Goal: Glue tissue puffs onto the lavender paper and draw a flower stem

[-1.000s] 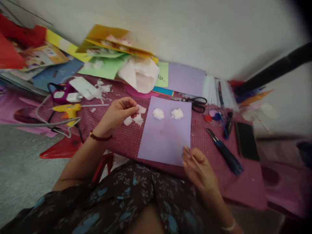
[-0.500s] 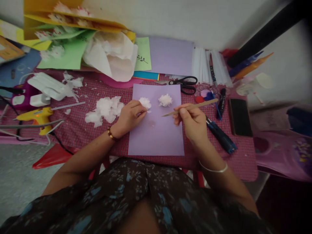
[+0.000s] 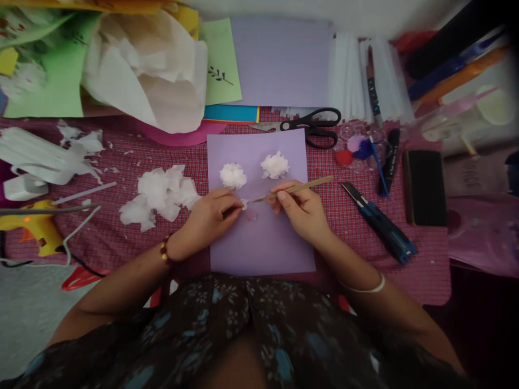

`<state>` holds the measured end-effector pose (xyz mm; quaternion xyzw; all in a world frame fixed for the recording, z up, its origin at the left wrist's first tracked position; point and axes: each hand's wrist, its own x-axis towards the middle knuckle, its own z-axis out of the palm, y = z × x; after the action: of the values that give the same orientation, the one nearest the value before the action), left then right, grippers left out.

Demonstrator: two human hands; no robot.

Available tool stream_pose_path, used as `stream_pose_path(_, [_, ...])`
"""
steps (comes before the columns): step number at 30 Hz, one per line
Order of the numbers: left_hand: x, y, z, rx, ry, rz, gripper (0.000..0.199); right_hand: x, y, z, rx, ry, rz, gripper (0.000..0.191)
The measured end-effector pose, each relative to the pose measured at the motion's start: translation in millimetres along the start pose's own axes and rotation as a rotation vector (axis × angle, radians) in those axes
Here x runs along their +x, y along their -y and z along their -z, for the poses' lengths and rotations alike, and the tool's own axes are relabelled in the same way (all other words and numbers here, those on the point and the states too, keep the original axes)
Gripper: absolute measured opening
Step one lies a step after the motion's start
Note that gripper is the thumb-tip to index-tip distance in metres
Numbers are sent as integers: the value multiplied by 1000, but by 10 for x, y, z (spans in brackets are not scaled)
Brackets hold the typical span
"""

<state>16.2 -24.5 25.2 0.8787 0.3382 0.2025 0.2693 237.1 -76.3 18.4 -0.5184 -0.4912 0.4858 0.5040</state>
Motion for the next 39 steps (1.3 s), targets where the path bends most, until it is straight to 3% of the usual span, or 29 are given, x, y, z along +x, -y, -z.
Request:
stream_pose_path(9, [-54,-36,7,44,11,-61,11,-21,43,16,-112,24,17,16])
stream_pose_path(20, [-70,-63,-35,13,25,-78,11,-24,23,30,-304,121,161,16])
stream_pose_path(39, [31,-40,-54,-25,48,19,12,0,39,28,-423,223,237,22])
